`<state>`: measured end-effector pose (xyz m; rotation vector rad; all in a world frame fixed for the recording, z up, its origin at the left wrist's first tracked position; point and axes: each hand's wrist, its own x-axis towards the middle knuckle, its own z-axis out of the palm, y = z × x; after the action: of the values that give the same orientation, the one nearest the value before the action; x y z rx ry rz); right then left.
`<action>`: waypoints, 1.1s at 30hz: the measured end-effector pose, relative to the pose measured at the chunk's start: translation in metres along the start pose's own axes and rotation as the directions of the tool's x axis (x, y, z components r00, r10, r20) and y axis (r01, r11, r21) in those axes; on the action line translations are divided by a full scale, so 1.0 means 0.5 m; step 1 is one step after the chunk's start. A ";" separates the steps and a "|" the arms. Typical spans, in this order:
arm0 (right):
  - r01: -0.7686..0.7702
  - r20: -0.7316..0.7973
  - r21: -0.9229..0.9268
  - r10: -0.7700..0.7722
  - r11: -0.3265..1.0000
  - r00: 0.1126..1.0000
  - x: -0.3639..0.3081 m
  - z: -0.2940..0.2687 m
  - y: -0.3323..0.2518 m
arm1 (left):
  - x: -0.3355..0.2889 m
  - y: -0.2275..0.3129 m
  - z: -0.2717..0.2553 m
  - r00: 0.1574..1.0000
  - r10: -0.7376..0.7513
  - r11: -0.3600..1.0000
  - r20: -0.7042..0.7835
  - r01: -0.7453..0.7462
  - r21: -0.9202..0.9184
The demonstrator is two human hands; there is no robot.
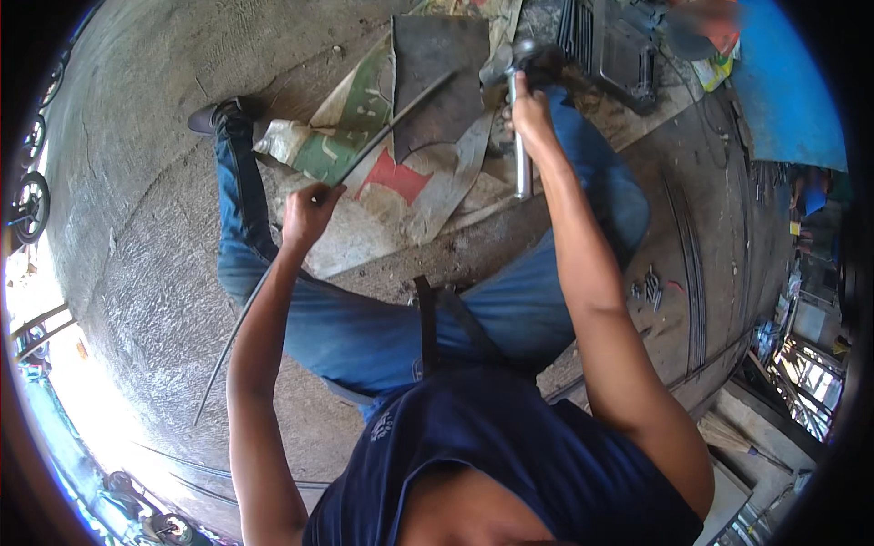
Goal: The recorder is using a hammer to shape metal rods against an anvil block on the floor.
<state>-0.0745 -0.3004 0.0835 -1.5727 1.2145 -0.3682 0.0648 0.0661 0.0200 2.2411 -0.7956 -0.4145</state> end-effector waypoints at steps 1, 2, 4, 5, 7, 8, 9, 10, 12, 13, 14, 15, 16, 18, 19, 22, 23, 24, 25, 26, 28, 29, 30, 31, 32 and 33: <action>-0.052 0.007 0.124 0.051 0.991 0.999 -0.031 -0.010 -0.021 | 0.010 0.008 -0.002 0.999 0.024 0.999 -0.028 -0.025 -0.041; -0.060 -0.019 0.131 0.063 0.990 0.998 -0.036 -0.018 -0.017 | 0.015 0.012 -0.005 0.999 0.039 0.999 -0.003 -0.039 -0.030; -0.062 -0.047 0.139 0.070 0.988 0.996 -0.032 -0.032 -0.012 | 0.029 0.020 -0.011 0.998 0.014 0.999 0.057 -0.011 -0.038; -0.052 -0.036 0.152 0.058 0.987 0.998 -0.030 -0.036 -0.009 | 0.035 0.022 -0.014 0.992 -0.019 0.999 0.126 0.025 -0.041; -0.043 -0.022 0.168 0.047 0.985 0.999 -0.024 -0.038 -0.005 | 0.036 0.011 -0.002 0.993 0.033 0.999 0.109 -0.028 -0.041; -0.026 0.004 0.192 0.026 0.981 1.000 -0.032 -0.032 -0.014 | 0.033 0.013 -0.003 0.994 0.006 0.999 0.114 -0.002 -0.035; -0.010 0.030 0.215 0.004 0.976 1.000 -0.039 -0.025 -0.023 | 0.031 0.015 -0.004 0.993 -0.022 0.999 0.118 0.026 -0.028; -0.001 0.037 0.247 -0.008 0.969 0.999 -0.047 -0.018 -0.032 | 0.029 0.015 -0.004 0.992 -0.022 0.999 0.122 0.025 -0.025; 0.013 0.052 0.199 -0.024 0.980 0.998 -0.056 -0.004 -0.050 | 0.019 0.018 -0.006 0.987 -0.086 0.982 0.134 0.107 -0.155; 0.031 0.066 0.149 -0.042 0.988 0.997 -0.057 0.004 -0.052 | 0.015 0.018 -0.009 0.987 -0.091 0.982 0.134 0.112 -0.153; 0.056 0.057 0.092 -0.062 0.994 0.996 -0.045 0.008 -0.044 | 0.017 0.032 -0.013 0.975 -0.146 0.971 0.169 0.174 -0.166; 0.099 0.029 0.008 -0.099 0.995 0.995 -0.041 0.015 -0.043 | 0.016 0.041 -0.014 0.958 -0.201 0.955 0.203 0.238 -0.176; 0.167 -0.011 -0.125 -0.170 0.978 0.985 -0.020 0.025 -0.025 | 0.016 0.046 -0.011 0.958 -0.200 0.954 0.208 0.239 -0.180; 0.252 -0.011 -0.313 -0.269 0.915 0.963 -0.039 0.042 -0.038 | 0.009 0.045 -0.007 0.980 -0.160 0.971 0.115 0.177 -0.163; 0.313 -0.065 -0.394 -0.366 0.864 0.928 -0.036 0.060 -0.019 | 0.005 0.041 -0.003 0.980 -0.161 0.969 0.117 0.180 -0.167; 0.222 -0.049 -0.227 -0.239 0.948 0.970 -0.008 0.056 0.005 | 0.005 0.041 0.004 0.983 -0.164 0.968 0.080 0.177 -0.181; 0.087 0.021 -0.078 -0.086 0.993 0.996 -0.020 0.051 -0.008 | 0.000 0.042 0.003 0.981 -0.182 0.967 0.067 0.191 -0.170; 0.024 0.117 0.147 -0.041 0.989 0.992 -0.032 0.042 -0.021 | -0.001 0.044 0.003 0.980 -0.194 0.966 0.052 0.200 -0.161; -0.034 0.157 0.213 0.000 0.977 0.988 -0.043 0.032 -0.036 | -0.002 0.043 0.006 0.980 -0.195 0.966 0.047 0.201 -0.166; -0.028 0.146 0.234 -0.007 0.972 0.989 -0.052 0.022 -0.053 | -0.002 0.043 0.009 0.980 -0.196 0.966 0.042 0.200 -0.166; 0.036 0.139 0.230 -0.069 0.973 0.988 -0.076 -0.004 -0.096 | 0.000 0.042 0.010 0.979 -0.198 0.965 0.040 0.202 -0.169; 0.097 0.088 0.213 -0.118 0.972 0.989 -0.092 -0.022 -0.137 | 0.001 0.045 0.009 0.979 -0.199 0.967 0.039 0.203 -0.153; 0.208 0.029 0.206 -0.219 0.956 0.975 -0.110 -0.044 -0.188 | -0.001 0.043 0.009 0.978 -0.203 0.969 0.040 0.206 -0.136; 0.281 -0.032 0.127 -0.279 0.951 0.960 -0.127 -0.062 -0.241 | -0.006 0.035 0.008 0.976 -0.213 0.967 0.041 0.217 -0.135; 0.466 -0.137 0.130 -0.449 0.875 0.883 -0.159 -0.077 -0.295 | -0.007 0.026 0.007 0.977 -0.207 0.967 0.042 0.211 -0.145; 0.512 -0.252 0.260 -0.454 0.819 0.855 -0.181 -0.074 -0.370 | -0.010 0.017 0.004 0.978 -0.207 0.966 0.037 0.210 -0.150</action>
<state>-0.0475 -0.2603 0.2868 -1.5688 0.8095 -1.0107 0.0564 0.0633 0.0251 2.1849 -0.5201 -0.5801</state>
